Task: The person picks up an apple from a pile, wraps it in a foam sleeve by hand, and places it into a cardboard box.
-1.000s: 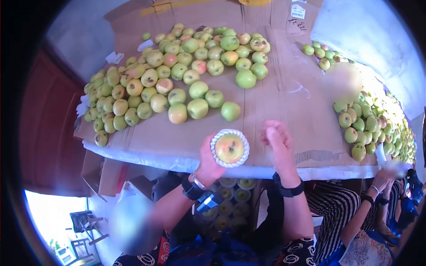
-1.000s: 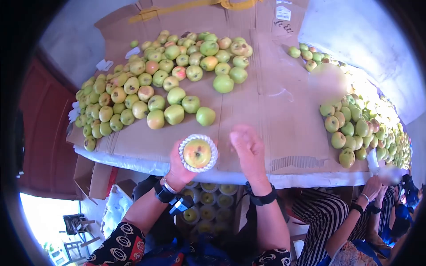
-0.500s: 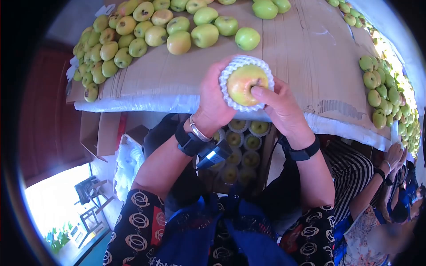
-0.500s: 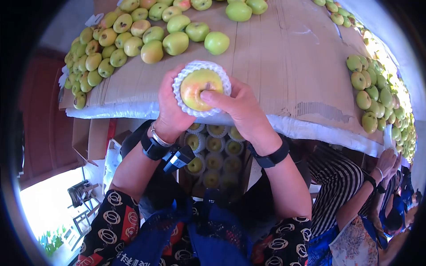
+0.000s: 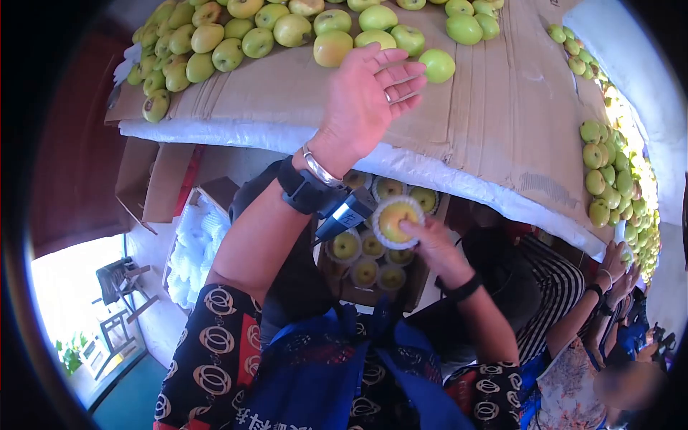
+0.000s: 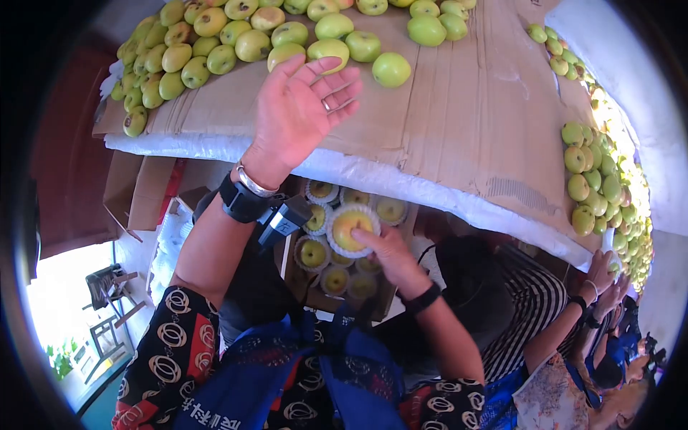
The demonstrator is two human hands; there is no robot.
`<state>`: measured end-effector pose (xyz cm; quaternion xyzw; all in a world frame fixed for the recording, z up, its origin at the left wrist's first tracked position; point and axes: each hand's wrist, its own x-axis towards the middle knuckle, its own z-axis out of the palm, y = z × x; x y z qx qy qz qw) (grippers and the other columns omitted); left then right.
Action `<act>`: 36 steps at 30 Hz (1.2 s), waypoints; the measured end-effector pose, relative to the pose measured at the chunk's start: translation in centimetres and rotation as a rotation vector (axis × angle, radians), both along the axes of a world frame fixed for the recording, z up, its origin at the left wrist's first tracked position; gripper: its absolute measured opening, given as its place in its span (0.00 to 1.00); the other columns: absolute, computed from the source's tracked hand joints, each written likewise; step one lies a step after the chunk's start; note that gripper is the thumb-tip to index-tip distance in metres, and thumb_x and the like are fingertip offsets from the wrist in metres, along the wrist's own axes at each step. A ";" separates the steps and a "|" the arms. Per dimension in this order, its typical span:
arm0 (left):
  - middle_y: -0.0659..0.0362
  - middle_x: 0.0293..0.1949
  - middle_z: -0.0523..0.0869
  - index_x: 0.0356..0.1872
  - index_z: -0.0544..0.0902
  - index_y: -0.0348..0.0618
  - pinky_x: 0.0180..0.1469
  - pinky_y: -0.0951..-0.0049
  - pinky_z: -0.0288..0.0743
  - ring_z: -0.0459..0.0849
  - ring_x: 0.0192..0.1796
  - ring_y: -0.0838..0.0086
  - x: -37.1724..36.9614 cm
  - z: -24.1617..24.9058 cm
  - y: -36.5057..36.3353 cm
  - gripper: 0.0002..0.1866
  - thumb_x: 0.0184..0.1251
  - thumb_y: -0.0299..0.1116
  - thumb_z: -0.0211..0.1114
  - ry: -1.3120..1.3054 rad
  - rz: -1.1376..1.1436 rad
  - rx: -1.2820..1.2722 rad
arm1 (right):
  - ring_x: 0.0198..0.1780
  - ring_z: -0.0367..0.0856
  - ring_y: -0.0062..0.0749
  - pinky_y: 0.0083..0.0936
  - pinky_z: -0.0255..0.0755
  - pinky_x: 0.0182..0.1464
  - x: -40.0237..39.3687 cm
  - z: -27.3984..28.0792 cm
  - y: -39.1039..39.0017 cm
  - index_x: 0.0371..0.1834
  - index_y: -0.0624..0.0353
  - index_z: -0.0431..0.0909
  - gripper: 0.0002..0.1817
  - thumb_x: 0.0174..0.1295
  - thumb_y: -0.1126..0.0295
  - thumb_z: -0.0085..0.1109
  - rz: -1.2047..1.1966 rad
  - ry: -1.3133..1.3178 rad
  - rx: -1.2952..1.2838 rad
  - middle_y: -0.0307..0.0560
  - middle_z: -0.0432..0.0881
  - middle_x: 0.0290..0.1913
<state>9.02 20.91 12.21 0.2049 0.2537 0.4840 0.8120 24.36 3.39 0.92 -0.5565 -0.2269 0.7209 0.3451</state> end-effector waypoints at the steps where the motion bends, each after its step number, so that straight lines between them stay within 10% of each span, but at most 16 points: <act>1: 0.50 0.49 0.77 0.49 0.71 0.38 0.55 0.62 0.66 0.74 0.51 0.62 -0.3 -0.1 0.0 0.23 0.64 0.49 0.46 0.004 -0.015 0.015 | 0.23 0.66 0.12 0.12 0.58 0.22 -0.2 -2.4 -1.3 0.42 0.58 0.76 0.18 0.53 0.58 0.63 -0.017 0.005 -0.078 0.32 0.76 0.28; 11: 0.54 0.42 0.80 0.43 0.73 0.41 0.49 0.69 0.68 0.77 0.44 0.69 -0.4 -1.0 0.6 0.18 0.60 0.45 0.53 0.018 -0.004 -0.004 | 0.44 0.77 0.24 0.22 0.70 0.47 -1.3 -12.5 -3.8 0.47 0.67 0.73 0.23 0.54 0.62 0.63 -0.107 -0.164 0.035 0.45 0.78 0.44; 18: 0.53 0.45 0.79 0.46 0.73 0.39 0.54 0.65 0.67 0.76 0.49 0.65 -0.4 -1.0 0.9 0.19 0.63 0.44 0.51 0.054 -0.008 0.043 | 0.44 0.77 0.26 0.23 0.71 0.46 -1.6 -15.5 -2.7 0.48 0.69 0.71 0.25 0.53 0.61 0.63 -0.003 -0.181 -0.008 0.46 0.78 0.44; 20: 0.53 0.46 0.78 0.46 0.73 0.39 0.54 0.65 0.67 0.76 0.49 0.65 -0.3 -1.0 0.9 0.19 0.63 0.44 0.51 0.071 -0.018 0.054 | 0.28 0.70 0.12 0.12 0.62 0.27 -1.8 -18.6 -3.1 0.43 0.57 0.74 0.17 0.55 0.60 0.61 0.012 -0.350 0.099 0.32 0.77 0.33; 23: 0.53 0.47 0.78 0.48 0.73 0.39 0.54 0.65 0.67 0.75 0.50 0.65 -0.3 -1.0 0.8 0.20 0.64 0.44 0.50 0.070 -0.024 0.070 | 0.42 0.77 0.24 0.22 0.71 0.43 -2.0 -17.0 -2.6 0.46 0.66 0.71 0.25 0.53 0.58 0.63 -0.034 -0.318 0.043 0.45 0.78 0.43; 36: 0.54 0.47 0.78 0.49 0.73 0.39 0.55 0.66 0.67 0.75 0.51 0.66 0.0 -0.8 0.5 0.20 0.65 0.44 0.49 0.130 -0.030 0.064 | 0.35 0.76 0.21 0.18 0.70 0.30 -3.8 -15.4 -2.8 0.46 0.60 0.68 0.21 0.56 0.59 0.60 -0.169 -0.353 0.084 0.41 0.76 0.39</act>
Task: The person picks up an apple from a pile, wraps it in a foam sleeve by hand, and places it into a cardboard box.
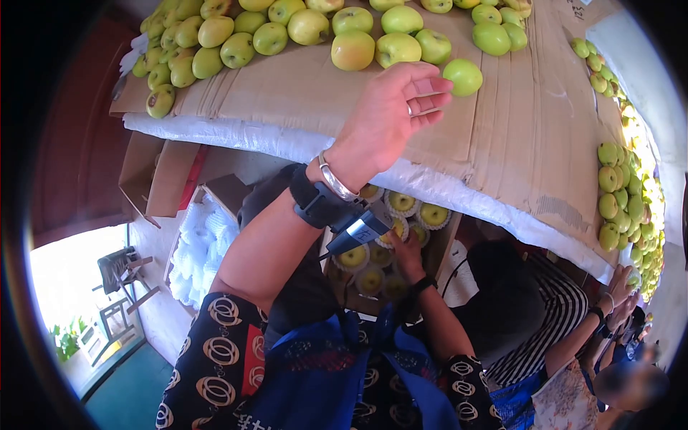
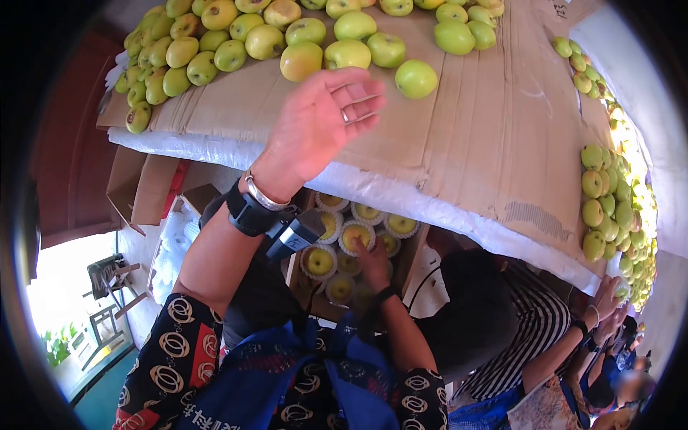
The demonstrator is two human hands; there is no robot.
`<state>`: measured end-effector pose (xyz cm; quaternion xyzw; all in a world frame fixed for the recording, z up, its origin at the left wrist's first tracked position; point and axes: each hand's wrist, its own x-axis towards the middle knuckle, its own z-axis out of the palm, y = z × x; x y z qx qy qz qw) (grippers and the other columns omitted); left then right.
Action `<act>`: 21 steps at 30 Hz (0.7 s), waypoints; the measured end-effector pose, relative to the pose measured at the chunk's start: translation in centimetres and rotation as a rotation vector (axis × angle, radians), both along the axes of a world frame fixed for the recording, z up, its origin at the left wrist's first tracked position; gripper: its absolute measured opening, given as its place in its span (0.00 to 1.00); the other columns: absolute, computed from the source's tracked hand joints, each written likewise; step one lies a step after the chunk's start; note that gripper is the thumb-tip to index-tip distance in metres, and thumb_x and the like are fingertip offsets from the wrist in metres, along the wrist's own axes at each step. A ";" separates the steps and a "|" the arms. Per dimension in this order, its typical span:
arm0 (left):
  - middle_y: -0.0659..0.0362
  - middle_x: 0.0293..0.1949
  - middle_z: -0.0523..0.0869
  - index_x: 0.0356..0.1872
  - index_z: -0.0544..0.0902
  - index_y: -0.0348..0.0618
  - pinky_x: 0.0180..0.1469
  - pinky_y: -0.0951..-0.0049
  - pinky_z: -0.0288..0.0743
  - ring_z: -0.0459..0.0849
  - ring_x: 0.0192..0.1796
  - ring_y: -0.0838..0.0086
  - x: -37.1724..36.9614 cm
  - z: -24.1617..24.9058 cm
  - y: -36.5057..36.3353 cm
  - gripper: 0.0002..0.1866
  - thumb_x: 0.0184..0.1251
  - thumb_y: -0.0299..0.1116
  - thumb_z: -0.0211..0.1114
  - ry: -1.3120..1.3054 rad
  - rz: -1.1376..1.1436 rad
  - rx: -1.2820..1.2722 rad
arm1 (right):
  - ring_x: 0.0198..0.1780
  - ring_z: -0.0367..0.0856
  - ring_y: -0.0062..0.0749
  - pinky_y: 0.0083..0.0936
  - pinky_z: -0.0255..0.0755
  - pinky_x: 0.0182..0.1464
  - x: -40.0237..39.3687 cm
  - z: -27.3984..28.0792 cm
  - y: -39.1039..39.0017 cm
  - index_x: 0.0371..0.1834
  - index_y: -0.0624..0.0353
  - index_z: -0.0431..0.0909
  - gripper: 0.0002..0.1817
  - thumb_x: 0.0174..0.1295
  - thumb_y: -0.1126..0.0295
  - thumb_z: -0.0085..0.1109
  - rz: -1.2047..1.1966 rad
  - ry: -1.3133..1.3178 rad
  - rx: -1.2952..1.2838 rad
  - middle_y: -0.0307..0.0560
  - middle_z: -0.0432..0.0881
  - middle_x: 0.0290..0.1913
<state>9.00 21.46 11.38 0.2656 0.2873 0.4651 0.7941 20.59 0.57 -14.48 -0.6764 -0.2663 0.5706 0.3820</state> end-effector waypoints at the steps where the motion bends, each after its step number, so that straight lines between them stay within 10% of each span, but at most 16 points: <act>1: 0.54 0.47 0.78 0.49 0.73 0.39 0.55 0.66 0.67 0.75 0.51 0.66 -0.1 0.0 0.0 0.20 0.65 0.44 0.49 -0.003 0.000 0.005 | 0.35 0.76 0.21 0.18 0.71 0.30 -0.1 0.7 0.2 0.46 0.60 0.69 0.21 0.56 0.59 0.60 -0.003 0.005 -0.046 0.42 0.76 0.39; 21: 0.54 0.47 0.78 0.49 0.73 0.40 0.55 0.66 0.67 0.75 0.51 0.67 0.3 0.0 -0.1 0.19 0.65 0.43 0.50 0.009 -0.023 -0.006 | 0.38 0.77 0.28 0.22 0.74 0.33 0.3 1.9 0.4 0.56 0.66 0.61 0.40 0.45 0.56 0.70 -0.025 -0.024 -0.165 0.49 0.76 0.42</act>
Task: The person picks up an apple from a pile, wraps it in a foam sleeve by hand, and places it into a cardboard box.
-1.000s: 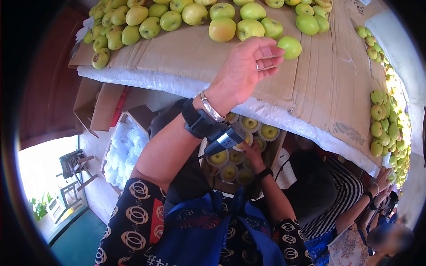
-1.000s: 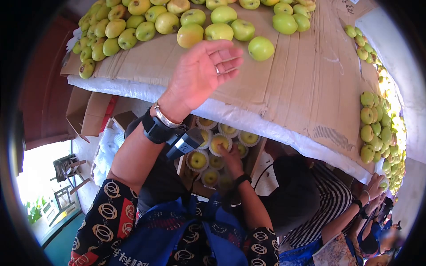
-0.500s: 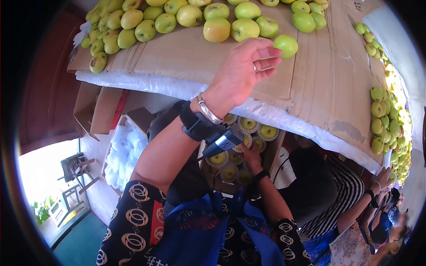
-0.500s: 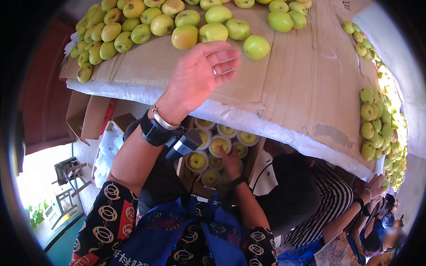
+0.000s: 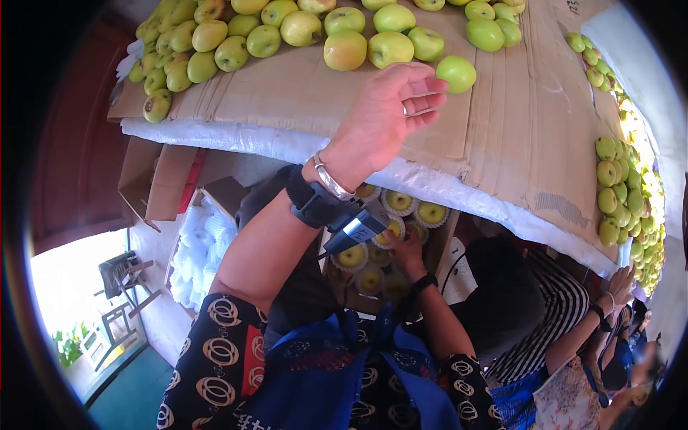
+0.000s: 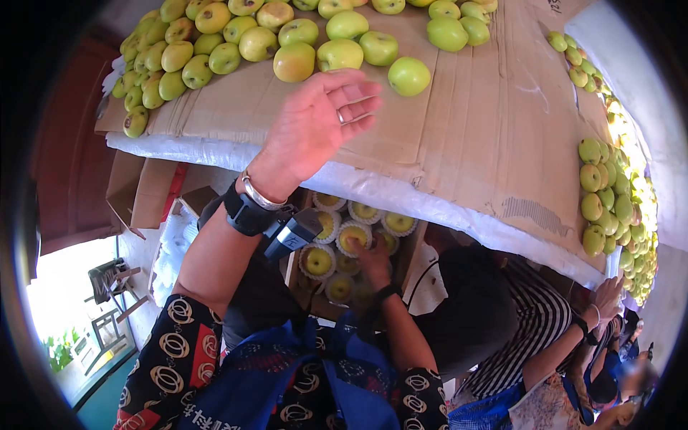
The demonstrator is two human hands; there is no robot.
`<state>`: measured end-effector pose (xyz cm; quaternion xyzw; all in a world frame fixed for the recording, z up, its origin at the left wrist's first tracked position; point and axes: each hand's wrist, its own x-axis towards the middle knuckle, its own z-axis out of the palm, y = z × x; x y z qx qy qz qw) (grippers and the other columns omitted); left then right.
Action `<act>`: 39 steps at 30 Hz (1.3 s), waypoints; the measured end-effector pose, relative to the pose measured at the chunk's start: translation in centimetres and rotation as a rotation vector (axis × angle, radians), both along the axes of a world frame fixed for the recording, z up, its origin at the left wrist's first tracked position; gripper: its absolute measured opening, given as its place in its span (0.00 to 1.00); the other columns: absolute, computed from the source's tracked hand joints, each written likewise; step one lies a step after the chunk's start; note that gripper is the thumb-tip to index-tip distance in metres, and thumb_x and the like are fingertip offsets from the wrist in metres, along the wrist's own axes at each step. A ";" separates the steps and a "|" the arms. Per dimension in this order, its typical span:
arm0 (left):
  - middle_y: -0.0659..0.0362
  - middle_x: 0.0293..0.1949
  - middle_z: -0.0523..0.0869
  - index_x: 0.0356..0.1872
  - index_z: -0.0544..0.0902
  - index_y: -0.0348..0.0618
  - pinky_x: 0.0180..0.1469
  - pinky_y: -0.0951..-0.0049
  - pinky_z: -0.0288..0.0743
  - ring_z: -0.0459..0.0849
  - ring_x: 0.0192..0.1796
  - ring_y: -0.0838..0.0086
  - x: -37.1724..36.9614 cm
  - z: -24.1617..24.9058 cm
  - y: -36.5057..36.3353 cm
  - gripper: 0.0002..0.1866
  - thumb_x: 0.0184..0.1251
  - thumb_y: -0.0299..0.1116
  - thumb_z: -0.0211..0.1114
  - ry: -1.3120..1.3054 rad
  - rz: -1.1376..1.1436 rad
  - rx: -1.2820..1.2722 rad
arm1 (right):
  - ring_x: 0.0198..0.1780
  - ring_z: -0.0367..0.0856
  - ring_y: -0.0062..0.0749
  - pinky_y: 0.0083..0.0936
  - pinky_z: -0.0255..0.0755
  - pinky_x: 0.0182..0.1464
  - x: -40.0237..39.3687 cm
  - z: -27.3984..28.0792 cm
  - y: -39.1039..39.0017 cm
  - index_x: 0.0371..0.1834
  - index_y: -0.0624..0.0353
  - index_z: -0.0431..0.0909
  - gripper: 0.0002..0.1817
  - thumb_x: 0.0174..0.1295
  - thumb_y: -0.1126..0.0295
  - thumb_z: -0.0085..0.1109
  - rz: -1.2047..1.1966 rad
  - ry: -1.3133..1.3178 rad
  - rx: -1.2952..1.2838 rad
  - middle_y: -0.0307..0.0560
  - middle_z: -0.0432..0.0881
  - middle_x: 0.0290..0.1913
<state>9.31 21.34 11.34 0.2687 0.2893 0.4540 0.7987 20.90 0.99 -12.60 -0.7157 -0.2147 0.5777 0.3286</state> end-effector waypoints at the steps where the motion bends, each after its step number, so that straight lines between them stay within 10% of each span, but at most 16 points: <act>1: 0.54 0.48 0.78 0.49 0.73 0.40 0.55 0.66 0.67 0.75 0.51 0.67 -0.1 0.1 0.0 0.19 0.65 0.43 0.50 0.005 0.003 -0.003 | 0.38 0.77 0.27 0.22 0.73 0.33 -0.1 0.1 0.1 0.56 0.66 0.62 0.40 0.44 0.56 0.71 -0.006 -0.019 -0.003 0.49 0.76 0.42; 9: 0.53 0.48 0.77 0.50 0.72 0.40 0.54 0.66 0.68 0.75 0.51 0.66 -0.4 0.2 0.4 0.19 0.65 0.43 0.50 -0.009 0.024 -0.028 | 0.40 0.79 0.39 0.29 0.72 0.43 1.8 -3.5 -1.3 0.51 0.67 0.68 0.35 0.50 0.47 0.62 0.027 -0.201 0.094 0.57 0.77 0.42; 13: 0.58 0.42 0.80 0.42 0.74 0.44 0.47 0.72 0.70 0.77 0.43 0.73 -1.1 0.0 0.9 0.13 0.61 0.40 0.56 -0.103 0.085 -0.045 | 0.43 0.76 0.52 0.33 0.71 0.44 5.1 1.9 -0.9 0.45 0.62 0.74 0.25 0.57 0.51 0.54 0.708 -0.654 0.478 0.59 0.78 0.41; 16: 0.59 0.40 0.80 0.45 0.73 0.44 0.46 0.73 0.71 0.78 0.41 0.74 -0.7 -1.3 0.3 0.13 0.64 0.38 0.54 -0.002 0.055 0.011 | 0.36 0.80 0.34 0.29 0.72 0.39 4.0 9.7 1.2 0.42 0.63 0.75 0.18 0.59 0.58 0.54 0.750 -0.699 0.261 0.53 0.80 0.36; 21: 0.66 0.31 0.79 0.41 0.74 0.44 0.36 0.82 0.70 0.76 0.33 0.83 1.3 -0.8 -1.7 0.08 0.62 0.32 0.57 0.223 -0.281 0.168 | 0.44 0.77 0.26 0.21 0.71 0.46 4.5 21.1 6.7 0.47 0.66 0.72 0.17 0.57 0.70 0.59 1.086 0.299 0.166 0.46 0.78 0.44; 30: 0.64 0.31 0.77 0.42 0.74 0.42 0.35 0.83 0.69 0.74 0.33 0.85 1.2 -0.5 -1.4 0.09 0.62 0.29 0.57 0.321 -0.295 0.275 | 0.45 0.77 0.30 0.26 0.69 0.50 7.7 23.5 12.5 0.45 0.66 0.70 0.22 0.51 0.65 0.62 0.473 1.012 0.598 0.47 0.78 0.41; 36: 0.64 0.29 0.76 0.40 0.75 0.43 0.34 0.82 0.68 0.73 0.31 0.83 -0.1 -0.5 -0.9 0.06 0.62 0.28 0.57 0.319 -0.067 0.259 | 0.43 0.75 0.40 0.32 0.68 0.46 8.2 27.0 12.8 0.42 0.65 0.69 0.25 0.51 0.55 0.61 0.420 0.898 0.650 0.51 0.75 0.39; 39: 0.66 0.28 0.74 0.41 0.75 0.46 0.32 0.82 0.65 0.70 0.29 0.82 -2.2 0.0 0.1 0.08 0.61 0.29 0.56 0.554 0.137 0.385 | 0.46 0.76 0.31 0.28 0.71 0.49 9.2 26.7 13.2 0.49 0.64 0.67 0.23 0.58 0.57 0.57 0.437 0.937 0.777 0.47 0.75 0.44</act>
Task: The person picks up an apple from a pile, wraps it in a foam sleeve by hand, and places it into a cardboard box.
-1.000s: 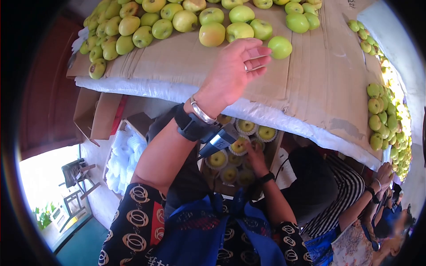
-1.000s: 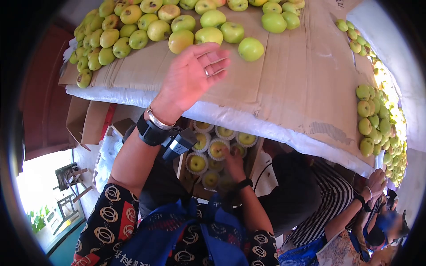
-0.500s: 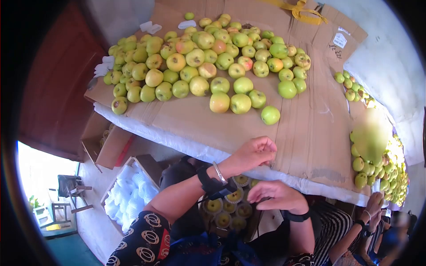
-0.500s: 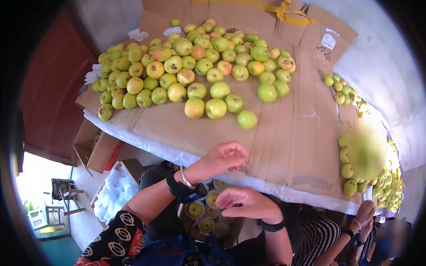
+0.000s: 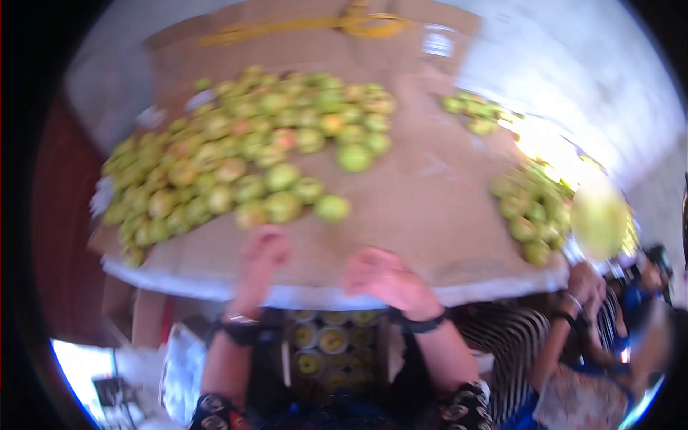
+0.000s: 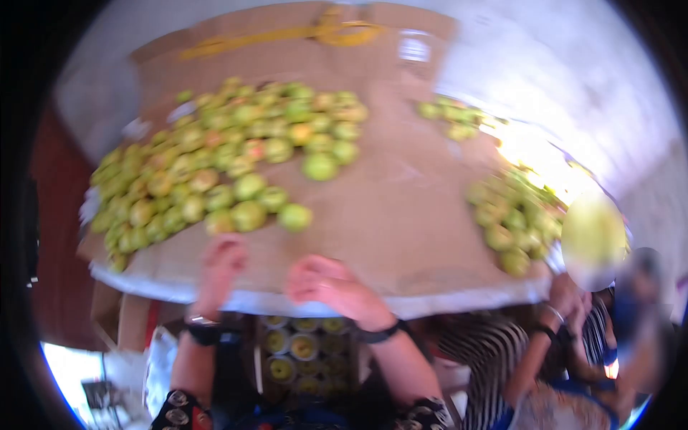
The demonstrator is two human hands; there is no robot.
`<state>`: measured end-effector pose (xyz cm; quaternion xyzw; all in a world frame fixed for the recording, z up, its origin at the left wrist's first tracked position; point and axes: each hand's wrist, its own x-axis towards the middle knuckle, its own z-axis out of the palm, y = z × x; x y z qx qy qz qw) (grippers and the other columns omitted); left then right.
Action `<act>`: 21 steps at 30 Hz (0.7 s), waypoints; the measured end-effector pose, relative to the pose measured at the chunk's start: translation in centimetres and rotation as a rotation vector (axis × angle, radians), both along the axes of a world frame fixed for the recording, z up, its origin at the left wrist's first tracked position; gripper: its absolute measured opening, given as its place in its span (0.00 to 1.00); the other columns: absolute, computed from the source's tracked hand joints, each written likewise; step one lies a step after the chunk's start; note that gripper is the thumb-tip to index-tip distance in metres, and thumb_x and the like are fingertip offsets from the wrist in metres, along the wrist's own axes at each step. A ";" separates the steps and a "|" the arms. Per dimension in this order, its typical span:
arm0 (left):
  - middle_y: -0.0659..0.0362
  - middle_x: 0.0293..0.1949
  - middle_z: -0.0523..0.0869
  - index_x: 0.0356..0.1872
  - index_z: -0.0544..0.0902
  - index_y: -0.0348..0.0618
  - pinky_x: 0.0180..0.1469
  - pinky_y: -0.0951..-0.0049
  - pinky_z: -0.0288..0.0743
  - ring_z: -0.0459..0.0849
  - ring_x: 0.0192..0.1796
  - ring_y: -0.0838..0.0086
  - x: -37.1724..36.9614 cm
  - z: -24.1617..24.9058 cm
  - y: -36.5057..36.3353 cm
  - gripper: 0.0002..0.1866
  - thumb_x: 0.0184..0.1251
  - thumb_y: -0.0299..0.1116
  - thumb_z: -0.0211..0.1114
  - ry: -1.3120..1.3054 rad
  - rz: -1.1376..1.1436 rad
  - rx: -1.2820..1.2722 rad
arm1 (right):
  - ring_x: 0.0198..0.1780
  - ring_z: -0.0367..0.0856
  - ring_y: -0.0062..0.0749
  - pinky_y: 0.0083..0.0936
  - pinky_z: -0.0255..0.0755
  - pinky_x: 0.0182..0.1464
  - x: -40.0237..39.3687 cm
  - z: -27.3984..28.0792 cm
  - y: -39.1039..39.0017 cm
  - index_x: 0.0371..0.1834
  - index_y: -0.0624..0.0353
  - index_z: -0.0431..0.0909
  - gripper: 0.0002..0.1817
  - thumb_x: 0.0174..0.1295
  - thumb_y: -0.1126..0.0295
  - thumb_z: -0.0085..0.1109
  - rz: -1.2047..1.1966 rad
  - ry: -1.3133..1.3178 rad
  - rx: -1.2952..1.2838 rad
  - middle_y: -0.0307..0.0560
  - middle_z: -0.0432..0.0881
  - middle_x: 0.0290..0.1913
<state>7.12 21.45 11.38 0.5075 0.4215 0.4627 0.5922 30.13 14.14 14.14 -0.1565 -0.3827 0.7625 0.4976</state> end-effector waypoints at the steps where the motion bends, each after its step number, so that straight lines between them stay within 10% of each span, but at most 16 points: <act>1: 0.66 0.30 0.75 0.42 0.75 0.48 0.36 0.80 0.68 0.72 0.32 0.82 -1.2 -0.1 0.6 0.09 0.61 0.30 0.58 -0.068 0.056 0.024 | 0.46 0.76 0.30 0.27 0.71 0.49 0.3 0.0 0.2 0.49 0.63 0.67 0.23 0.59 0.57 0.56 0.000 0.016 -0.002 0.46 0.75 0.44; 8: 0.65 0.40 0.76 0.56 0.69 0.41 0.36 0.84 0.66 0.71 0.36 0.84 -22.0 -6.0 5.9 0.18 0.67 0.34 0.51 -0.503 0.138 0.085 | 0.41 0.77 0.24 0.22 0.73 0.42 0.0 -0.2 0.9 0.46 0.56 0.68 0.19 0.60 0.54 0.54 -0.029 0.030 0.059 0.41 0.77 0.39; 10: 0.64 0.43 0.73 0.57 0.68 0.40 0.45 0.82 0.64 0.70 0.41 0.81 -27.3 -7.3 2.8 0.18 0.66 0.31 0.49 -0.133 0.353 0.211 | 0.40 0.77 0.24 0.21 0.73 0.41 0.1 -0.1 0.8 0.45 0.55 0.69 0.18 0.60 0.54 0.54 -0.007 0.063 0.068 0.39 0.76 0.38; 12: 0.44 0.36 0.80 0.42 0.76 0.30 0.45 0.57 0.72 0.78 0.39 0.52 -25.0 -3.2 -4.7 0.23 0.66 0.44 0.46 0.875 0.520 0.613 | 0.39 0.77 0.23 0.21 0.72 0.40 0.2 -0.2 0.5 0.44 0.54 0.69 0.18 0.60 0.54 0.54 -0.038 0.079 0.066 0.38 0.76 0.38; 21: 0.46 0.38 0.79 0.44 0.75 0.31 0.46 0.60 0.71 0.77 0.40 0.56 -17.8 -1.0 -9.6 0.21 0.65 0.42 0.47 0.992 0.482 0.372 | 0.38 0.76 0.20 0.19 0.71 0.39 0.3 0.5 0.5 0.43 0.52 0.68 0.14 0.62 0.56 0.51 -0.095 0.127 0.066 0.36 0.76 0.38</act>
